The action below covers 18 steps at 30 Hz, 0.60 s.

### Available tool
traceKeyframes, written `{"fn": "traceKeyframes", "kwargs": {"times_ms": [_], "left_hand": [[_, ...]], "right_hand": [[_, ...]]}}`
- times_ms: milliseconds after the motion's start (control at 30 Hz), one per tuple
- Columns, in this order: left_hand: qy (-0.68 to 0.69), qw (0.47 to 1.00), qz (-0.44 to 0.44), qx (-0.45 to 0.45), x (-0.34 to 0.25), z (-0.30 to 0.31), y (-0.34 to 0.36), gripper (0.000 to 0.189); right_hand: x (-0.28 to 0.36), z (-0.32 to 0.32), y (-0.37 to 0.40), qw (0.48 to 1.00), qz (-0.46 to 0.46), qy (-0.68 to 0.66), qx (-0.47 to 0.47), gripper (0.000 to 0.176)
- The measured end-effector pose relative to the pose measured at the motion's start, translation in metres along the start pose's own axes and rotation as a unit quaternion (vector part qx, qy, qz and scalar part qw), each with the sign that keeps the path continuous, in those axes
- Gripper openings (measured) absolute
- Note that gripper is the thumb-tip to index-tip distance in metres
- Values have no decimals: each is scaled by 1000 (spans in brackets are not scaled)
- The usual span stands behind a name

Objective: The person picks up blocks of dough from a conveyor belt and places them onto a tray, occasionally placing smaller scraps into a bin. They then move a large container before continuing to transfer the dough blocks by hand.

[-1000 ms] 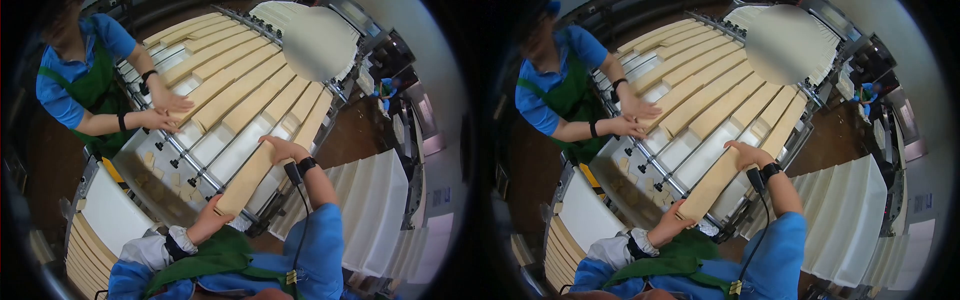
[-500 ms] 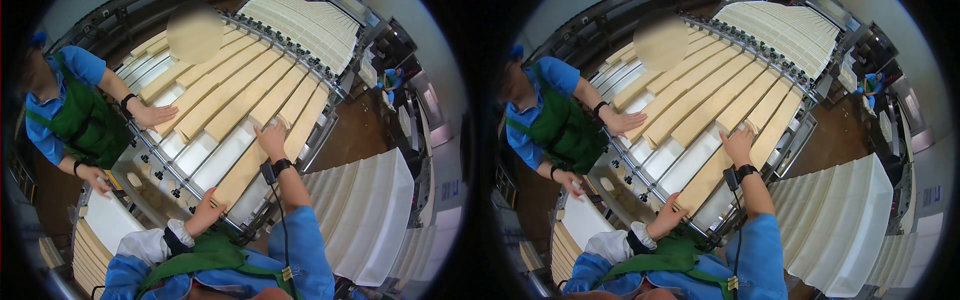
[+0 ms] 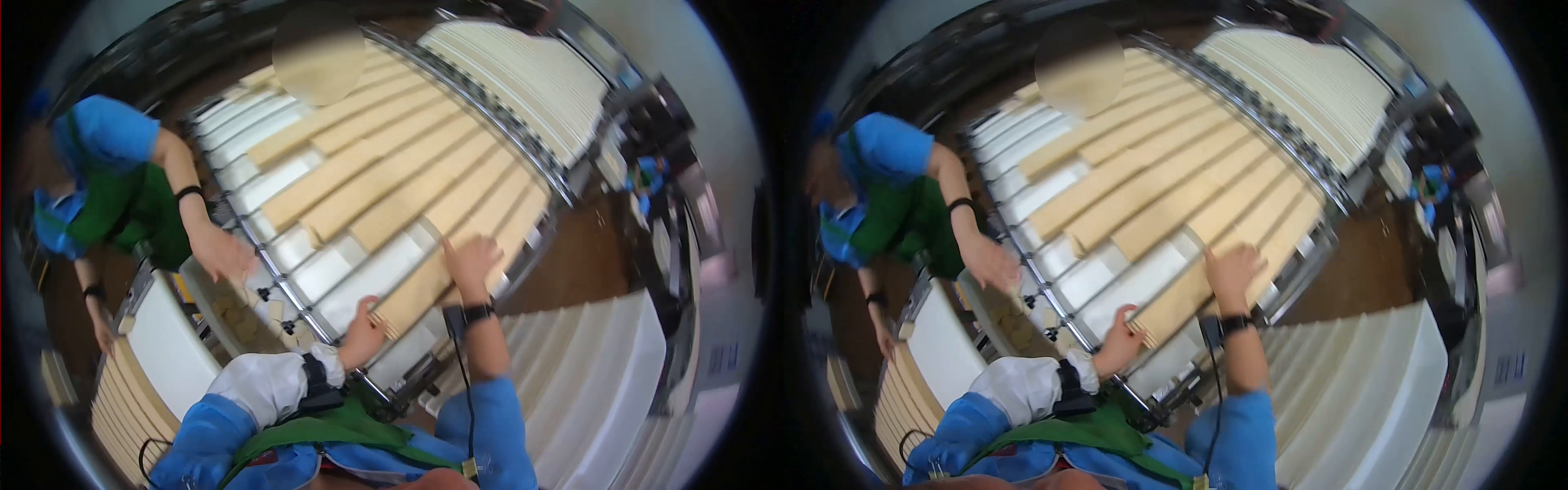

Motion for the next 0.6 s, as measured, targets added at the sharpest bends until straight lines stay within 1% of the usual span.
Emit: {"fn": "traceKeyframes", "kwargs": {"times_ms": [33, 67, 100, 133, 167, 200, 233, 267, 300, 333, 367, 400, 467, 500, 533, 600], "left_hand": [[-21, 998, -55, -22, 22, -7, -11, 59], [-46, 997, 43, 34, 3, -3, -5, 61], [-11, 997, -77, 9, -23, 2, 11, 63], [-31, 997, -65, 35, -12, 14, 5, 66], [-52, 995, -54, 62, 0, 22, 5, 69], [-73, 992, -44, 89, 11, 33, -2, 73], [-45, 993, -109, 21, 6, 59, -5, 73], [-45, 993, -105, 33, -5, 87, -1, 73], [-47, 992, -96, 66, -22, 110, 19, 73], [-50, 989, -87, 107, -33, 130, 33, 73], [-10, 988, -129, 86, -40, 155, 44, 73], [-17, 988, -146, 57, -45, 183, 54, 72], [-31, 983, -180, 2, -49, 230, 77, 71], [-44, 970, -230, -61, -27, 248, 74, 65], [-112, 950, -265, -121, -25, 269, 87, 61], [-244, 883, -324, -238, -16, 314, 116, 53]], "right_hand": [[12, 26, 6, 997, 52, -10, 55, 95], [19, 41, 14, 993, 89, -67, 39, 88], [27, 41, 10, 983, 131, -53, 117, 82], [21, 11, 16, 973, 202, -99, 56, 81], [45, 15, 28, 967, 225, -111, 46, 77], [53, 23, 40, 967, 218, -127, 43, 77], [89, 27, 36, 948, 271, -168, -7, 79], [86, 62, 57, 933, 279, -224, 40, 76], [102, 73, 71, 918, 308, -247, 38, 76], [120, 70, 83, 904, 332, -268, 39, 78], [135, 70, 95, 890, 353, -285, 38, 80], [150, 74, 109, 879, 369, -301, 35, 82], [184, 89, 147, 865, 377, -324, 61, 85], [201, 92, 164, 859, 381, -334, 75, 87], [216, 82, 181, 855, 375, -347, 90, 93], [235, 69, 214, 871, 359, -325, 85, 100]]}}
Point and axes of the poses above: each hand's wrist, its own y-axis away from the middle knuckle, its own z-axis out of the back of the hand, x = y × z, the point moved 4 cm from there along -y, towards the middle knuckle, and after that the axes turned 10 degrees about -x, right-handed, at the moved point
